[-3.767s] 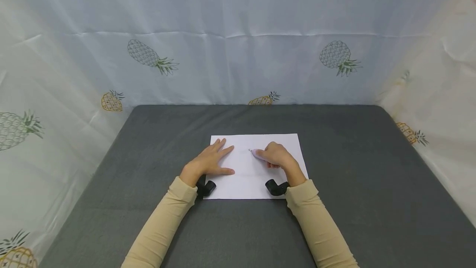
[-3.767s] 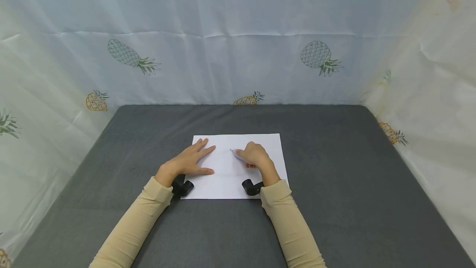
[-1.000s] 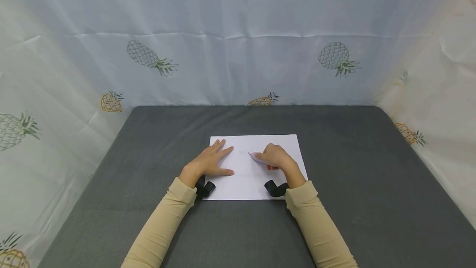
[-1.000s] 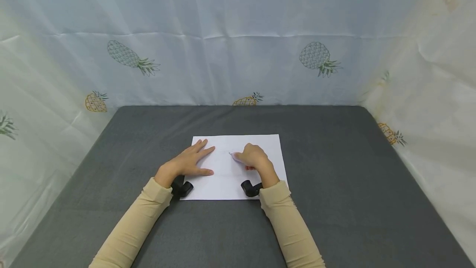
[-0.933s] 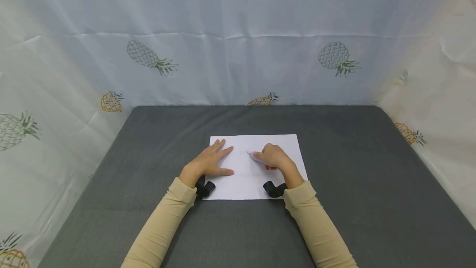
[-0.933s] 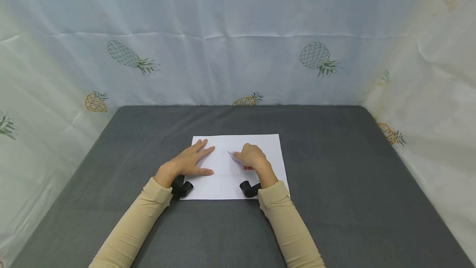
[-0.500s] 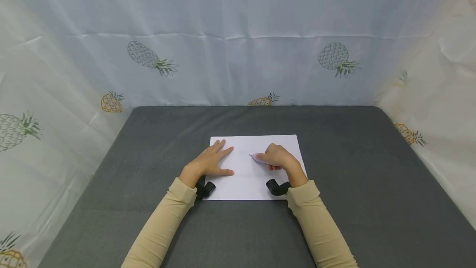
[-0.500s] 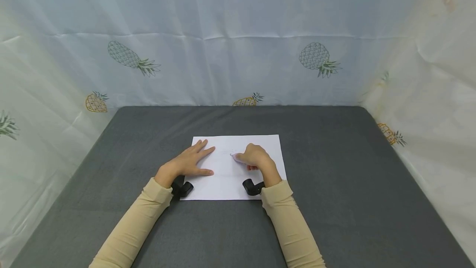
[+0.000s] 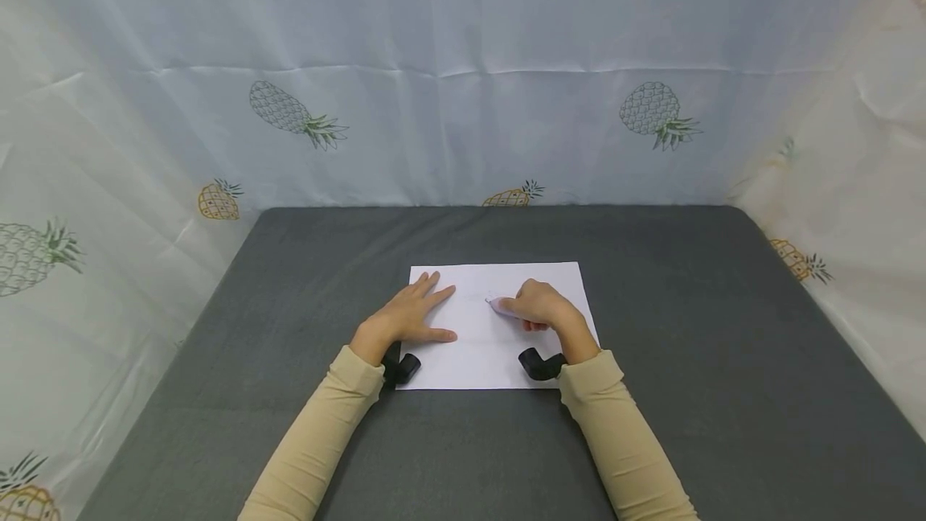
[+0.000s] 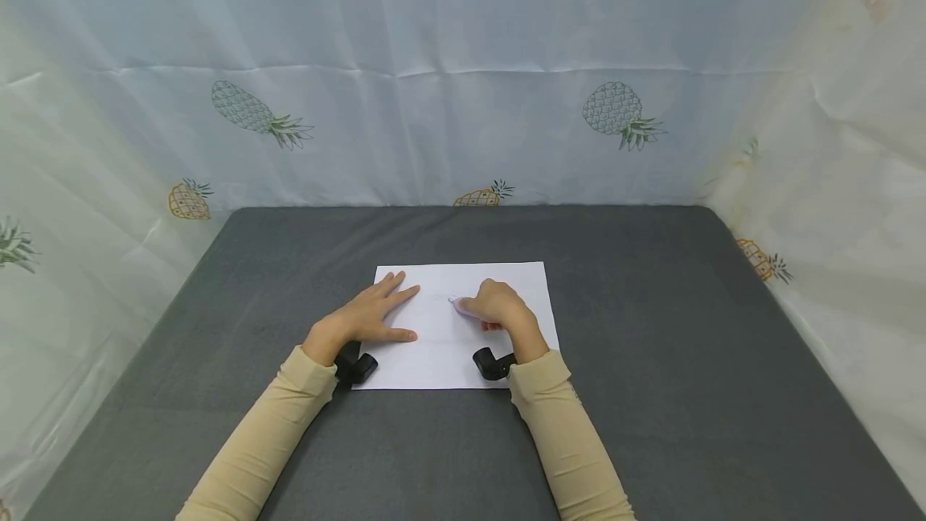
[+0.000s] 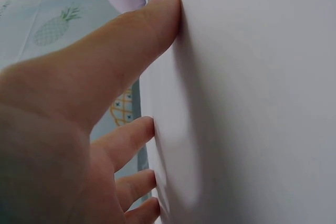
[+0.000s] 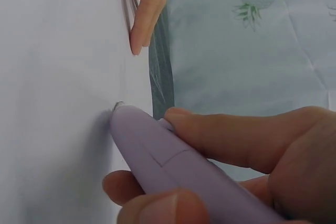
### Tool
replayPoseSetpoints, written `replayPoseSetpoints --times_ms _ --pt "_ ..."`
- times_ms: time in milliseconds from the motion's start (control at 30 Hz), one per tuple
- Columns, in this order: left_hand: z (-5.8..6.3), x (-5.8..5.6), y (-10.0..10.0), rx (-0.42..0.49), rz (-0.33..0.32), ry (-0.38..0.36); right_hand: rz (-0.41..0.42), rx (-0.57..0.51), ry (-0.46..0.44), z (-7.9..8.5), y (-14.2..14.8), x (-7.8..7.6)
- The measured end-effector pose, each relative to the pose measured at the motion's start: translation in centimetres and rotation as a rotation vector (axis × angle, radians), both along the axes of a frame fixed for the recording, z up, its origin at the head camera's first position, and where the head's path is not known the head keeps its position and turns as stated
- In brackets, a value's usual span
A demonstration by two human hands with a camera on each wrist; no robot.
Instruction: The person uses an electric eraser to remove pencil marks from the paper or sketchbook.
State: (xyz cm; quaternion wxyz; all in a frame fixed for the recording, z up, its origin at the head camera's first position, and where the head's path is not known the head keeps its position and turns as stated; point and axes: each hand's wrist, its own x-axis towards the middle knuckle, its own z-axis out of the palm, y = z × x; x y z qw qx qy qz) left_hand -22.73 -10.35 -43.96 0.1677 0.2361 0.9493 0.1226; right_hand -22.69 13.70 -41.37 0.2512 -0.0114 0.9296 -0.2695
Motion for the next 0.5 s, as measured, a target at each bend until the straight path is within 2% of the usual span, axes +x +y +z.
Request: replayPoseSetpoints --times_ms 200,500 --pt "-0.08 -0.04 -0.04 -0.003 0.001 0.007 -0.008 -0.003 -0.016 0.22 0.11 0.03" --pt "-0.06 -0.05 -0.07 0.005 -0.009 0.009 -0.018 -0.004 0.048 -0.12 -0.39 0.14"
